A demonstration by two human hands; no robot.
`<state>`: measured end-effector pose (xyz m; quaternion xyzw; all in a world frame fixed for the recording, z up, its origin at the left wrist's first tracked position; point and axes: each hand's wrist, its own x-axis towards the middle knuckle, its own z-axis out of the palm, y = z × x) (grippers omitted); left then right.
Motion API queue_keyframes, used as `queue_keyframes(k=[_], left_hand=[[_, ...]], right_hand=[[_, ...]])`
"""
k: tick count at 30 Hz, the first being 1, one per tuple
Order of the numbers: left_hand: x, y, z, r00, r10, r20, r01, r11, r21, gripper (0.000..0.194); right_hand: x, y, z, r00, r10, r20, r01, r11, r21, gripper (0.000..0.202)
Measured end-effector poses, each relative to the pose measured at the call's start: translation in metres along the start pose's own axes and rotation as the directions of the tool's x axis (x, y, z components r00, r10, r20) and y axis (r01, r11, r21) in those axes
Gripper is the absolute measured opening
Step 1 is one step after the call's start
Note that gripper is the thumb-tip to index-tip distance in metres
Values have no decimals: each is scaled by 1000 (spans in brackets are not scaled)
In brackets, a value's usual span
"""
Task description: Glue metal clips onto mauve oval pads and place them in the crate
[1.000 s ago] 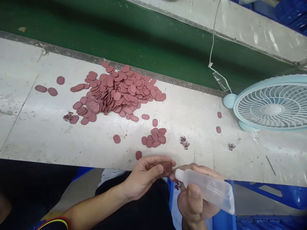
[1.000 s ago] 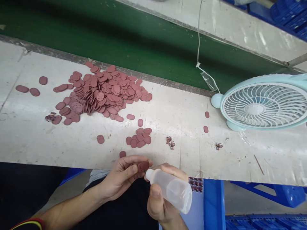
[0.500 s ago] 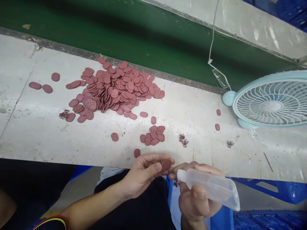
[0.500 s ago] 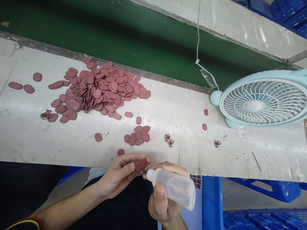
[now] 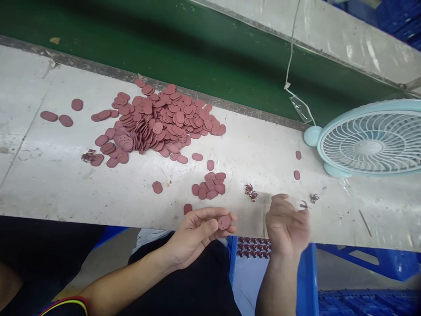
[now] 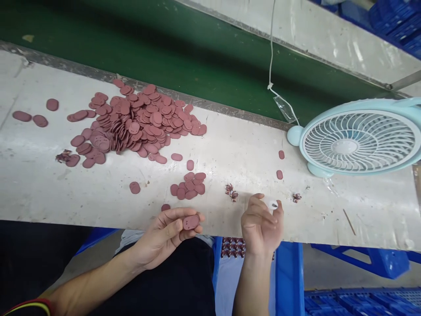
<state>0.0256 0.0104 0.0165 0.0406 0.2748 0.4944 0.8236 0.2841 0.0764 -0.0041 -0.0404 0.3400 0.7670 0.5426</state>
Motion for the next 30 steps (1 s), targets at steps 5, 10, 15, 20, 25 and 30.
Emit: queue_keyframes(k=[5,10,15,20,25,30], left_hand=[[-2,2,-9,998,21,-52,-20,1000,19,22],[-4,10,-20,991,45,-127,-41,999,33,23],[-4,13,-23,986,44,-163,-38,999,39,24],[-9,14,-23,983,48,-174,-41,998,42,24],[-13,19,-26,977,63,-204,-54,997,50,25],[-14,20,-26,975,53,-218,-42,998,54,26]], right_hand=[[7,-31,-13,988,10,153,-46,973,227,43],[-17,3,-12,895,-245,373,439,331,-835,31],[-5,28,-14,817,-330,474,64,-764,-642,32],[8,24,-10,870,-196,452,-131,-976,-171,40],[-16,21,-6,940,-90,329,-28,-982,-187,35],[-29,30,-15,827,-313,468,-198,-940,-278,32]])
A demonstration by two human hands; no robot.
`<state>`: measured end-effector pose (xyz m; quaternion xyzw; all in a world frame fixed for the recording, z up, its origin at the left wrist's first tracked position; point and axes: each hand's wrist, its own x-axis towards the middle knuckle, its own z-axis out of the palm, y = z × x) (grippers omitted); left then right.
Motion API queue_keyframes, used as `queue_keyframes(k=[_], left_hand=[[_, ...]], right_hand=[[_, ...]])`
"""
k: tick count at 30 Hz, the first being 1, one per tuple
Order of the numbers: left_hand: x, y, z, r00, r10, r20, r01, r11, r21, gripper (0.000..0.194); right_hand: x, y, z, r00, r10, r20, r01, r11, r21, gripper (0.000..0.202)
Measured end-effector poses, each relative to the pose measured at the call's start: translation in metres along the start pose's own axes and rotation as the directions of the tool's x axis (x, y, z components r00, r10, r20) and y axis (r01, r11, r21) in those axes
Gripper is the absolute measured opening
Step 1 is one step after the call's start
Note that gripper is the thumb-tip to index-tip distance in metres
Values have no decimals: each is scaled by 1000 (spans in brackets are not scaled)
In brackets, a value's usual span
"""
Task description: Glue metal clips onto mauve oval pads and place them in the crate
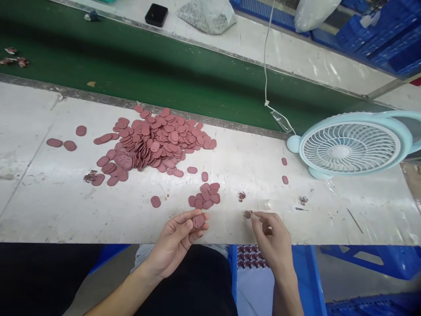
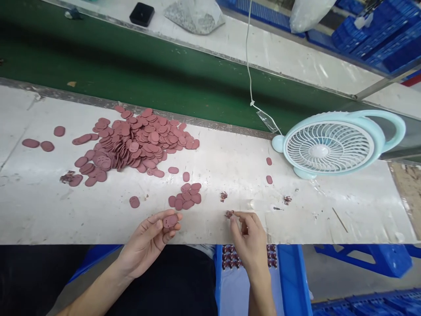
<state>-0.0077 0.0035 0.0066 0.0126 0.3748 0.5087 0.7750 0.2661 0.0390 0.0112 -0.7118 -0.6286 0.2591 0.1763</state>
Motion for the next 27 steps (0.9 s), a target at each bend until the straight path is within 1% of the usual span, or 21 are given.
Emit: queue_keyframes(k=[2,3,6,9,11,12,14,17,19,20,21,23,27], left_hand=[[0,-1,1,1000,-12,-4,12,1000,5,26],[1,-2,2,1000,-19,-4,19,1000,8,26],[1,-4,3,999,-36,15,36,999,18,25],[1,-5,4,999,-40,21,39,999,33,26],[1,-5,5,999,-36,13,35,999,39,26],[1,-6,5,999,-33,11,33,999,39,25],[0,-6,7,999,-32,12,32,999,37,26],[0,-8,10,999,-44,20,43,998,39,26],[-1,-8,12,998,-55,25,54,997,48,25],[-1,-8,13,998,-60,28,58,997,53,25],[-2,-8,14,998,-63,32,61,996,58,25],[-2,-8,15,997,-69,41,67,996,63,25],[-2,-9,16,995,-81,55,79,996,50,24]], right_hand=[[-1,-2,8,993,112,-42,-114,993,-31,33],[0,-3,12,989,139,-46,-141,989,-37,34],[5,-6,21,991,123,-51,-122,992,22,31],[7,-10,24,991,129,-43,-125,988,93,26],[4,-14,23,982,189,-15,-183,965,188,27],[2,-17,22,975,221,12,-216,940,265,29],[-6,-23,19,965,246,88,-259,856,448,34],[-19,-36,14,961,192,197,-275,717,641,33],[-26,-46,10,960,129,249,-270,658,702,28],[-29,-50,8,960,87,266,-257,648,717,26],[-31,-53,7,962,39,271,-230,650,724,24],[-34,-58,4,967,-53,249,-145,687,712,23],[-38,-63,3,984,-147,97,54,776,629,22]])
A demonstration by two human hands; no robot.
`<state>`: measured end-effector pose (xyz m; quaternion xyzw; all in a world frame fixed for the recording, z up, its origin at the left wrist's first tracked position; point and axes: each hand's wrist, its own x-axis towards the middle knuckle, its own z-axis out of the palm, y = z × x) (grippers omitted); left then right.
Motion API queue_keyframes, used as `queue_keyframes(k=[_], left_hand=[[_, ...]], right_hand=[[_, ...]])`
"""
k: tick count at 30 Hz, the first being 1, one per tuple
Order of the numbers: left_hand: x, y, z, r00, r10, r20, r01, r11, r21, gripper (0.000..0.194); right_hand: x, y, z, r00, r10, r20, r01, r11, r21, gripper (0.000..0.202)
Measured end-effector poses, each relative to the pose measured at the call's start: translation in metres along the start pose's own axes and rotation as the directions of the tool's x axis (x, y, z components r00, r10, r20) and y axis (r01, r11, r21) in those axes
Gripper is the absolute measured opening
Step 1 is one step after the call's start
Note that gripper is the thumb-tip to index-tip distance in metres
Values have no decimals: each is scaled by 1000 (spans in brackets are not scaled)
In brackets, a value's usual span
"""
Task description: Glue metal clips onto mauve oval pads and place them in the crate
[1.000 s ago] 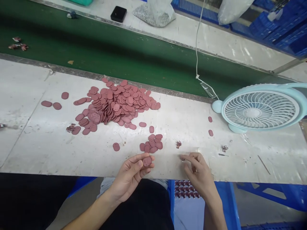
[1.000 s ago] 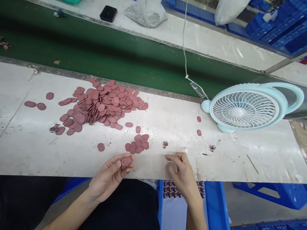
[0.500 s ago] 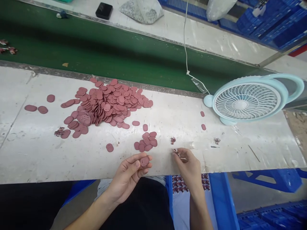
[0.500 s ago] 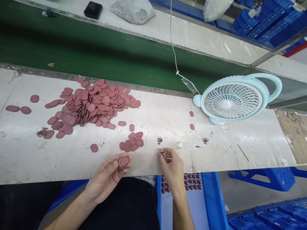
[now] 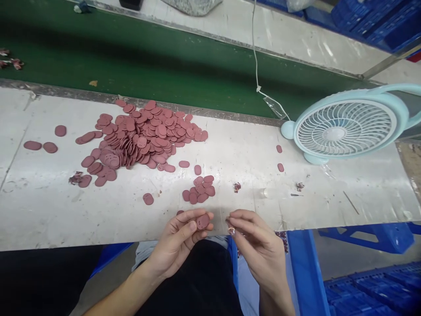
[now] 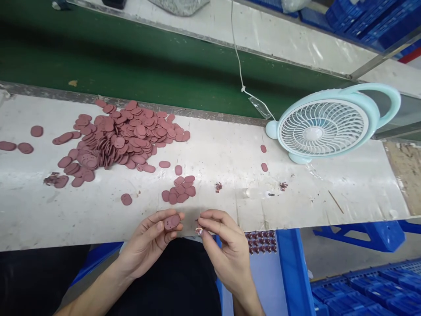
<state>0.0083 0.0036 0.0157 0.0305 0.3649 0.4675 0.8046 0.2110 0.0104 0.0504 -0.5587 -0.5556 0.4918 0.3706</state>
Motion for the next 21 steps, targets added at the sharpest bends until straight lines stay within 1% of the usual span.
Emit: queue_keyframes(k=[3,5,9,13,16,21], left_hand=[[0,-3,1,1000,-2,22,2,1000,-1,24],[0,-5,3,999,6,35,-6,1000,12,24],[0,-8,8,995,81,58,-86,992,93,23],[1,-9,9,981,158,116,-176,969,170,22],[0,-9,8,976,163,147,-189,965,184,22],[1,-10,6,976,152,154,-180,966,186,20]], right_hand=[[-2,-2,3,993,-112,-40,109,992,-65,29],[-2,-3,6,988,-144,-50,140,987,-84,33],[0,-7,9,994,-109,-33,107,994,-35,30],[1,-12,11,997,-57,42,56,998,18,28],[4,-15,14,995,-43,94,38,998,49,26],[8,-19,15,993,-29,118,25,999,37,28]])
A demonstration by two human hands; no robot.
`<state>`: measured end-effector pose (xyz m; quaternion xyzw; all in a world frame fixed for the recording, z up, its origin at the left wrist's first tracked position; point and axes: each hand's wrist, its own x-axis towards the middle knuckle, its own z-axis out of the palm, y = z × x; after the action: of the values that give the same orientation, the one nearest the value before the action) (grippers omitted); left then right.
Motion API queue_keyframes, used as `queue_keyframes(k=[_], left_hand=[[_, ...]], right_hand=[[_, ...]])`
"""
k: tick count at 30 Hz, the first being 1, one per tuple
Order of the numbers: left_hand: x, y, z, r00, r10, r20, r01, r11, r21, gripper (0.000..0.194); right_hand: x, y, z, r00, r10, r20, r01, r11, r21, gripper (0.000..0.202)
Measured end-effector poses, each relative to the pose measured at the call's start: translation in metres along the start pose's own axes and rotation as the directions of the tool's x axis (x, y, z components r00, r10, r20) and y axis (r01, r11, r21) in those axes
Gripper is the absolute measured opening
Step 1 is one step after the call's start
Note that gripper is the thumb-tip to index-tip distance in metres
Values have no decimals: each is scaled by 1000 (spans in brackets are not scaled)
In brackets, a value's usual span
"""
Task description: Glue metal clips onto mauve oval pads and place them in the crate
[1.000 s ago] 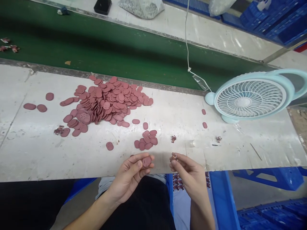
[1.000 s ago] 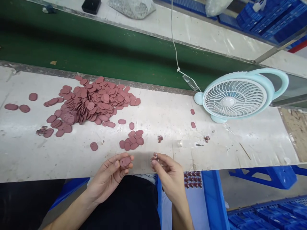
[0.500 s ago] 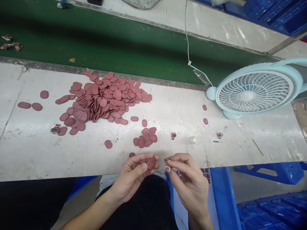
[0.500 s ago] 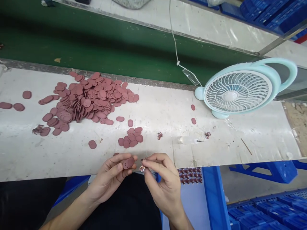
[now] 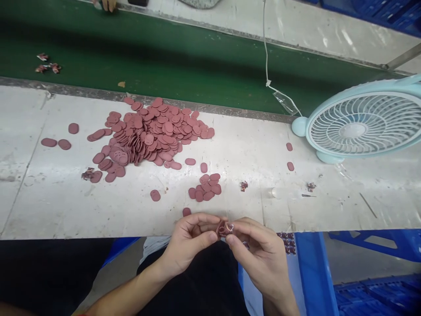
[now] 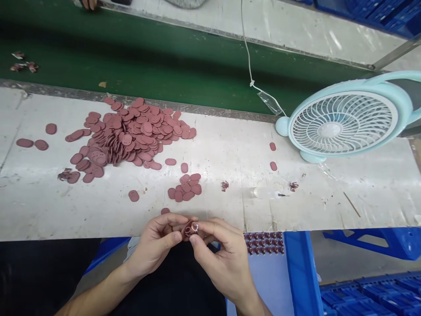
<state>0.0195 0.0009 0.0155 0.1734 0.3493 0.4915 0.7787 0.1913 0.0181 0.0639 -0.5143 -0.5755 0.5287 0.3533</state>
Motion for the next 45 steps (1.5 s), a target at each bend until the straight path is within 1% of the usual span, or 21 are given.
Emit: queue_keyframes(k=[3,7,12,16,20,22,24,31,35,39,45], left_hand=[[1,-1,0,1000,3,-9,-3,1000,3,15],[1,-3,-2,1000,4,-16,-3,999,32,3],[0,-5,-3,997,69,-32,-65,993,94,6],[-1,-6,-2,996,71,-61,-65,992,109,7],[-2,-7,0,997,55,-57,-49,993,108,9],[-2,-7,1,997,48,-53,-43,993,106,10],[-2,-8,2,997,45,-54,-40,995,95,11],[-2,-9,5,995,72,-65,-68,996,64,10],[-4,-8,5,995,78,-54,-74,995,64,10],[-4,-7,5,995,88,-51,-84,994,77,10],[-5,-8,3,990,109,-89,-99,989,113,10]], right_hand=[[-1,-1,-1,1000,18,-5,-18,1000,-12,27],[-2,-1,-1,999,41,-8,-41,999,-19,25],[-2,2,0,998,56,6,-56,998,26,25],[-1,3,-3,998,51,31,-51,998,24,26],[0,-2,-7,998,24,53,-22,999,-39,28],[0,-4,-9,999,-3,53,8,996,-88,29],[-1,-4,-10,999,-17,48,22,994,-103,29],[-5,4,-4,999,30,16,-31,999,33,27],[-6,5,-3,997,65,35,-68,993,94,25],[-7,5,-3,997,68,31,-71,992,104,25],[-3,7,5,994,103,42,-109,981,161,22]])
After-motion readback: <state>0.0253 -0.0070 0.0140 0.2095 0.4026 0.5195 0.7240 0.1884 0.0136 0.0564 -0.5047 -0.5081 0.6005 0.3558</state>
